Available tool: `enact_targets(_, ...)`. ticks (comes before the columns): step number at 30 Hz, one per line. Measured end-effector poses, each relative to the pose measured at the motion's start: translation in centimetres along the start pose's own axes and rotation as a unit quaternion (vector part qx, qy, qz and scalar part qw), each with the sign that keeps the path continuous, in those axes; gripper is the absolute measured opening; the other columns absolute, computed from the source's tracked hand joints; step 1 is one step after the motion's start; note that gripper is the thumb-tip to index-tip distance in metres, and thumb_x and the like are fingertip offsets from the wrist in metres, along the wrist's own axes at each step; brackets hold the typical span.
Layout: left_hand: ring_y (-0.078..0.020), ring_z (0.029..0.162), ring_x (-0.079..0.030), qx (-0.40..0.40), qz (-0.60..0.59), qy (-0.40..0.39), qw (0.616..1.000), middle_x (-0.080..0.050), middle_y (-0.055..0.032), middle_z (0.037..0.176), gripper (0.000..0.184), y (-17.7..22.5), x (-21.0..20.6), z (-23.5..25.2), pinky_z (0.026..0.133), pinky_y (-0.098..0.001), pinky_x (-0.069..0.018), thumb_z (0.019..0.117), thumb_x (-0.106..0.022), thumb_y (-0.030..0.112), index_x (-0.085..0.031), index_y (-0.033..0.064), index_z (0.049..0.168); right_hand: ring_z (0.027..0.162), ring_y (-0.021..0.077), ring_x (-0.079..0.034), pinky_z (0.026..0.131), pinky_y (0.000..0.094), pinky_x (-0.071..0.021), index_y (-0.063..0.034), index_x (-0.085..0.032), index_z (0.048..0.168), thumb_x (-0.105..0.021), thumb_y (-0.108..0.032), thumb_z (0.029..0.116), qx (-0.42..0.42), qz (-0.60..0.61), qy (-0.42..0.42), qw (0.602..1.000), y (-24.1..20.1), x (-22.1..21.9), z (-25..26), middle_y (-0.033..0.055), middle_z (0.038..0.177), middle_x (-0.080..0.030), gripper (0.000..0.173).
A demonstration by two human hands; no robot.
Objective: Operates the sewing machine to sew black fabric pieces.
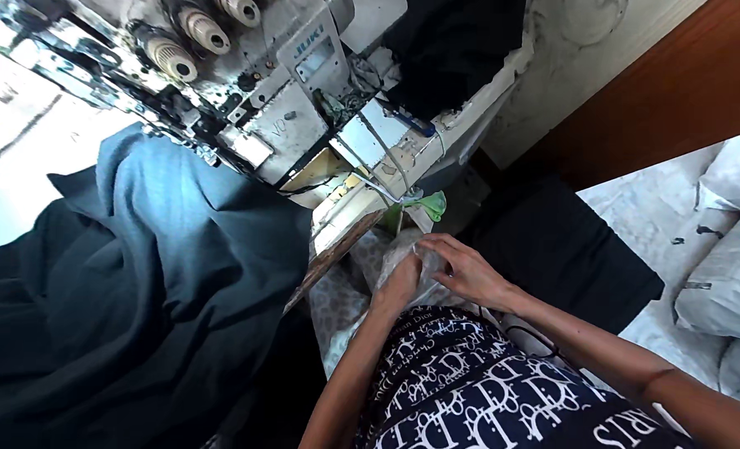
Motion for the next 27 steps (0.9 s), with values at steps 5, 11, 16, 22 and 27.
enact_targets(5,-0.0441,0.122,-0.06,-0.005,-0.015,0.067,0.998,-0.064,-0.0304,0.126,0.031,-1.6,0.3,2.7,0.106,-0.0572,-0.0443,0.1067,-0.048,0.008,-0.061,-0.0086,0.13,0.092,0.0264,-0.069,0.079,0.0424,-0.0586,-0.0025,-0.058,0.142,-0.067,-0.002,0.0935,0.017,-0.016,0.013,1.0,-0.7,0.3,-0.1,0.0185,0.144,-0.056,0.049)
enact_targets(11,-0.0469,0.114,-0.063,-0.139,0.172,0.074,0.972,-0.068,-0.0284,0.118,0.023,3.0,0.0,3.5,0.099,-0.0607,-0.0463,0.1017,-0.056,0.003,-0.069,-0.0047,0.119,0.078,0.0245,-0.067,0.068,0.0409,-0.0574,-0.0027,-0.058,0.143,-0.067,0.0,0.0927,0.042,-0.056,0.046,0.997,-1.0,1.0,-0.3,0.0189,0.143,-0.056,0.051)
enact_targets(16,-0.0461,0.081,-0.071,-0.194,0.103,0.232,0.947,-0.07,-0.0269,0.085,0.009,3.6,3.4,1.9,0.071,-0.0601,-0.0559,0.0921,-0.063,-0.005,-0.071,-0.0079,0.09,0.081,0.024,-0.067,0.071,0.0408,-0.0579,-0.0021,-0.057,0.142,-0.069,0.002,0.0906,0.006,-0.033,0.065,0.997,0.7,2.2,-0.1,0.0183,0.142,-0.056,0.053)
enact_targets(22,-0.0259,0.082,-0.073,-0.038,-0.232,0.138,0.962,-0.073,-0.019,0.096,0.009,-1.0,2.7,1.8,0.083,-0.0442,-0.0601,0.0947,-0.063,-0.007,-0.07,-0.0065,0.1,0.097,0.0279,-0.068,0.081,0.0435,-0.0578,-0.0014,-0.057,0.143,-0.071,0.003,0.0878,0.011,-0.014,0.08,0.997,1.7,2.7,0.9,0.0186,0.144,-0.055,0.057)
enact_targets(27,-0.01,0.071,-0.069,-0.039,-0.433,0.137,0.89,-0.071,-0.0064,0.085,0.008,-1.1,4.4,-1.2,0.072,-0.028,-0.0615,0.0899,-0.067,-0.011,-0.068,-0.0046,0.094,0.104,0.0267,-0.067,0.084,0.0414,-0.0578,-0.0022,-0.057,0.142,-0.071,0.002,0.088,0.018,0.021,0.098,0.995,2.2,3.2,1.6,0.0178,0.142,-0.057,0.056)
Point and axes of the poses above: each hand's wrist, its own z-axis towards the middle knuckle, its own x-axis out of the back of the hand, y = z × x, the point moved 10 cm from there along z, towards the middle knuckle
